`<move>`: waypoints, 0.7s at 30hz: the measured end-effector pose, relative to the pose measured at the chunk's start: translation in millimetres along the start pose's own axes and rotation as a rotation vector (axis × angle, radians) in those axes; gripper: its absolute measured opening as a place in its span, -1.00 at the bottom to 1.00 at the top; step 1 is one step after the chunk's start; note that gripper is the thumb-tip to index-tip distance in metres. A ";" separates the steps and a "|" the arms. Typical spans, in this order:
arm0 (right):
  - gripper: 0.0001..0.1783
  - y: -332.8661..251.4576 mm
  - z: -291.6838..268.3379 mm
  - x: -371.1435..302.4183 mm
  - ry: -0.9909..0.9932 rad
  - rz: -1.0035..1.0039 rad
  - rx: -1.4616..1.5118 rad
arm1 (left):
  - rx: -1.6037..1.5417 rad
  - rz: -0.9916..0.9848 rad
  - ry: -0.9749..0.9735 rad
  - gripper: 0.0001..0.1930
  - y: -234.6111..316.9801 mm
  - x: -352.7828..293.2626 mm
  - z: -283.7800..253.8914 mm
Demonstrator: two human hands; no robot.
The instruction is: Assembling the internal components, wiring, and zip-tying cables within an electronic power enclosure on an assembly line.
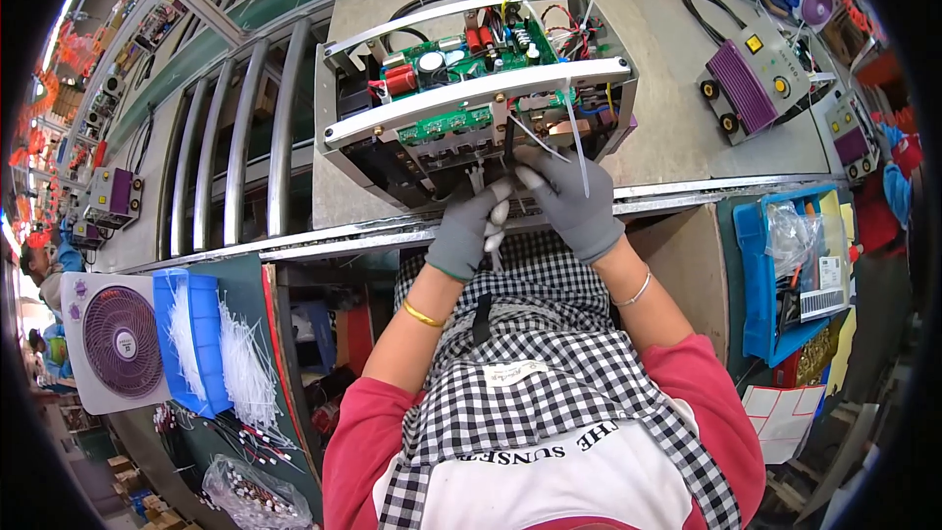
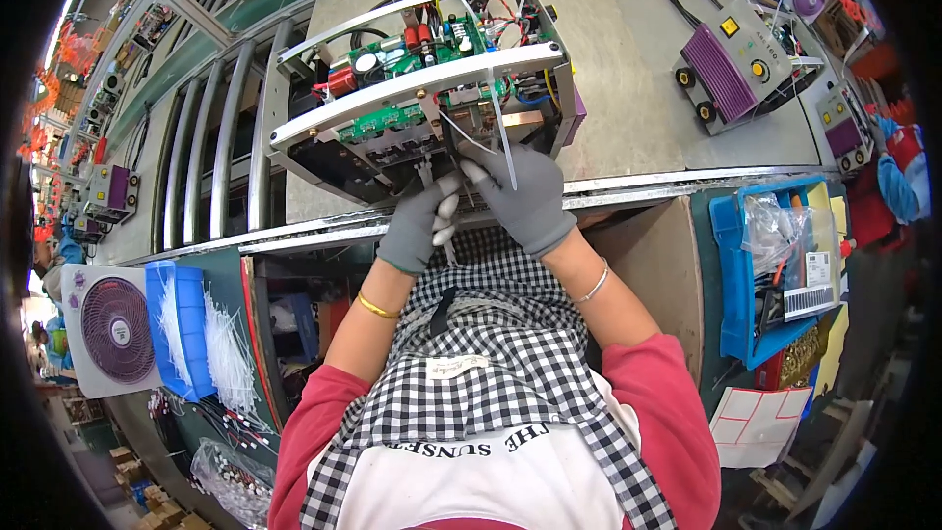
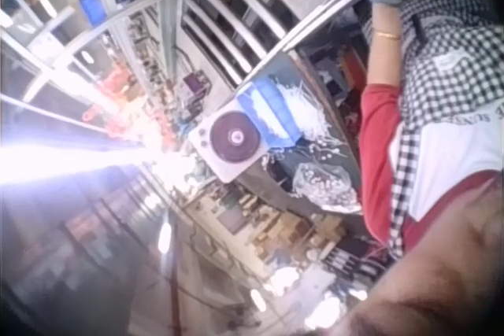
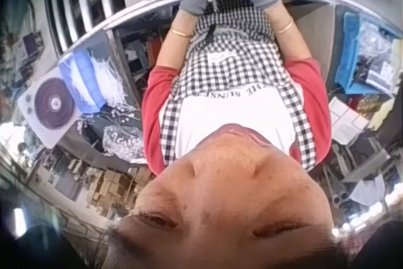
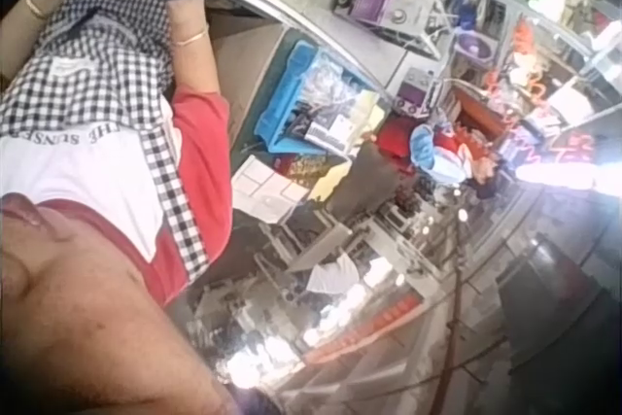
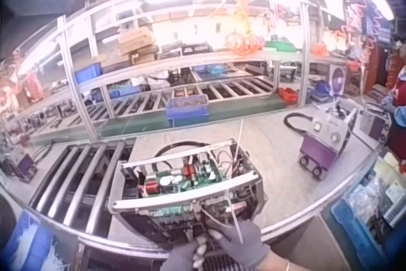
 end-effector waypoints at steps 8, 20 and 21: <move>-0.78 3.3 -3.7 3.9 -0.030 0.065 0.177 | -0.706 -0.005 -0.367 -0.80 -11.9 8.3 27.4; -0.75 7.2 3.7 7.0 -0.167 0.114 0.264 | -0.758 0.074 -0.296 -0.74 -8.9 11.8 22.0; -0.75 7.3 3.5 6.9 -0.155 0.113 0.280 | -0.761 0.071 -0.303 -0.75 -8.7 11.6 22.7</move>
Point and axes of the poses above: each hand's wrist, its own x-axis towards the middle knuckle, its own z-axis out of the palm, y = z × x, the point moved 10 cm from there along x, towards the middle knuckle, and after that the axes turned 12 degrees about -x, right-handed, at the moved point
